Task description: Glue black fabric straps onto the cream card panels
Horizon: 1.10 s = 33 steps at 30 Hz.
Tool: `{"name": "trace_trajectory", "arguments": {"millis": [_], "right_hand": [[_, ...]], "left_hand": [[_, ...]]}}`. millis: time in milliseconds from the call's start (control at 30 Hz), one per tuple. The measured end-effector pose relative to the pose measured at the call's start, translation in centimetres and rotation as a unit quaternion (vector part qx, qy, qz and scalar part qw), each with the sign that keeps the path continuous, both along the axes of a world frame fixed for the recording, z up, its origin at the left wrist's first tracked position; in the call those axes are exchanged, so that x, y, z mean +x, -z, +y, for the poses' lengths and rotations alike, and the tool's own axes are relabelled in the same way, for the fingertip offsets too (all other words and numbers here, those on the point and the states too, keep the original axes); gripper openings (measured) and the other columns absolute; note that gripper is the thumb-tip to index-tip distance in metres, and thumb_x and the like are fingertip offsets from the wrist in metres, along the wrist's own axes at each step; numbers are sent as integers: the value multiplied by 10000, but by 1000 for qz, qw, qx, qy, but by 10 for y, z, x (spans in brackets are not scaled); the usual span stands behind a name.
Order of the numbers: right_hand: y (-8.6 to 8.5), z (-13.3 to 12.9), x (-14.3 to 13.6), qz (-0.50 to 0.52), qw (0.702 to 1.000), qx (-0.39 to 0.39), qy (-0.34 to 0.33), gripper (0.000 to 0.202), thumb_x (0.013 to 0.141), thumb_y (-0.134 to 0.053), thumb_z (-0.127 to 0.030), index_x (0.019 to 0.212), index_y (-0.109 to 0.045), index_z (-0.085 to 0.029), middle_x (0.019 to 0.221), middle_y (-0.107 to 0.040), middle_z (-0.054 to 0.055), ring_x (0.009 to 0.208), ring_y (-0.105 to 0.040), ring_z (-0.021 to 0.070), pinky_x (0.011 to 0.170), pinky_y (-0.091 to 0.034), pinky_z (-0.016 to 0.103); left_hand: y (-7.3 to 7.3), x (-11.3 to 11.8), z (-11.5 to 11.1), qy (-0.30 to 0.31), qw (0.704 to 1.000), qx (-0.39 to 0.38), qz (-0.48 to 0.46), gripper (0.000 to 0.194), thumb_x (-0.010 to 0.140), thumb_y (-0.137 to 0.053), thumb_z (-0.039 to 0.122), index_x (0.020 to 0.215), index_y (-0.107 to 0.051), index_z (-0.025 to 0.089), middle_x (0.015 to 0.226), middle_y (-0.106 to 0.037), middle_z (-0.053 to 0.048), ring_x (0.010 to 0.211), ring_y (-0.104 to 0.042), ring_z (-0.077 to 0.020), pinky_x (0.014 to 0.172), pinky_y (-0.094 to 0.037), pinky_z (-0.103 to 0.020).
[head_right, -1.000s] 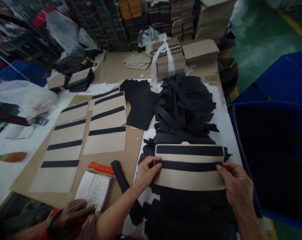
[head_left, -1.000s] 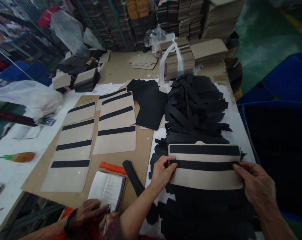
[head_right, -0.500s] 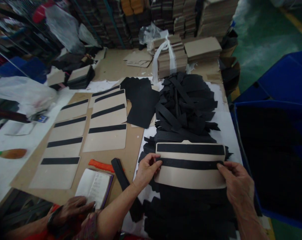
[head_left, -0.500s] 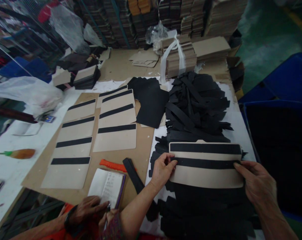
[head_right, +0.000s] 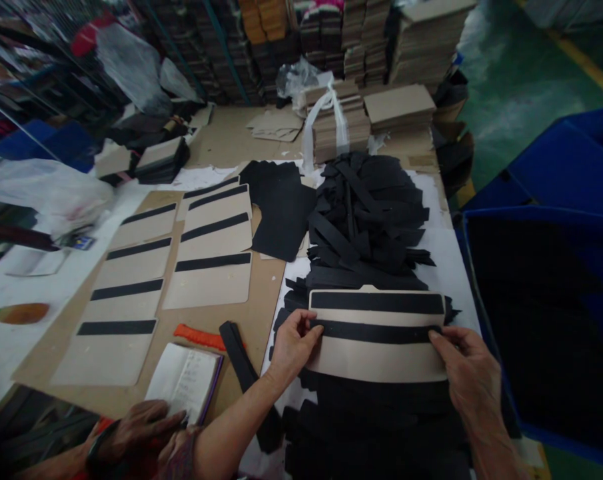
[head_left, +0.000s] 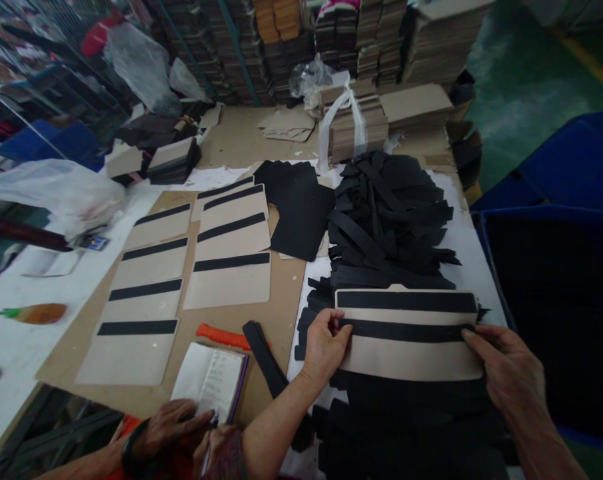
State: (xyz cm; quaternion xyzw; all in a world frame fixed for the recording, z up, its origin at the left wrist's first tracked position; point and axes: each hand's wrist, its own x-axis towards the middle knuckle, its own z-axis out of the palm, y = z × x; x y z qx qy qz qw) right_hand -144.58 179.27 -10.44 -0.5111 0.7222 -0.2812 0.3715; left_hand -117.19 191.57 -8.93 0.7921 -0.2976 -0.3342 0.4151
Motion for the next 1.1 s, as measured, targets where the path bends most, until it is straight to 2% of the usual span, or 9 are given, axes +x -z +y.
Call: {"name": "trace_trajectory", "arguments": {"millis": [100,200,300,433,533,667,800,900,1100], "right_hand": [[-8,-1,3,-4,998,57,16,446,598,-725,-530,887,-670,-194,801,-661,28,753,-599,239,682,-448,367],[-11,-2,5,18,999,37,-2,444,619,-688,-541,895,-648,-195,860,-666,59,799,-600,267,719,-464,403],[-7,-1,6,97,989,-104,-49,370,700,-634,-504,898,-619,-192,931,-653,99,899,-574,302,797,-468,459],[-2,1,7,177,913,-306,-203,149,885,-501,-278,929,-609,-185,918,-642,105,921,-584,268,859,-486,444],[-3,7,7,192,866,-356,-295,262,912,-417,-111,1037,-635,-183,986,-661,100,964,-618,237,887,-515,407],[-7,18,2,274,810,-354,-379,451,897,-437,-70,1288,-610,-214,1135,-632,133,1041,-607,272,893,-541,433],[-6,29,-3,346,762,-347,-423,589,840,-473,-3,1389,-539,-208,1261,-553,183,1145,-561,320,951,-523,477],[0,33,-2,377,751,-338,-423,609,813,-478,36,1387,-524,-161,1312,-530,206,1196,-538,342,963,-521,489],[16,37,-7,370,760,-343,-410,586,842,-443,32,1410,-454,-112,1365,-512,222,1220,-535,357,967,-518,508]], "left_hand": [[-3,-2,0,1,997,8,-82,235,741,-702,180,960,-615,184,822,-535,21,666,-536,-118,647,-465,-245],[-5,-4,2,21,984,4,-174,257,773,-690,185,1014,-600,185,951,-519,-24,761,-555,-157,718,-500,-305],[-6,-7,4,116,961,-27,-249,229,870,-552,115,1072,-617,201,1074,-533,-63,942,-567,-194,870,-509,-358],[-11,-12,2,303,895,-52,-323,414,903,-449,30,1216,-617,241,1112,-617,-57,1031,-554,-209,938,-516,-360],[-20,-17,-1,374,843,-23,-386,548,899,-514,73,1409,-474,270,1119,-617,-64,1007,-538,-252,858,-558,-396],[-31,-25,-5,410,791,22,-454,638,891,-563,127,1462,-389,352,1124,-575,-73,1003,-527,-288,721,-584,-388],[-33,-31,-6,424,760,48,-490,620,895,-568,149,1460,-393,333,1146,-556,-89,1005,-535,-293,688,-592,-377],[-30,-34,-6,430,747,59,-504,593,909,-533,145,1466,-389,291,1181,-551,-110,1019,-544,-298,691,-597,-383],[-27,-36,-3,426,737,76,-519,601,900,-510,116,1472,-379,243,1212,-560,-136,1084,-560,-287,765,-594,-379]]}}
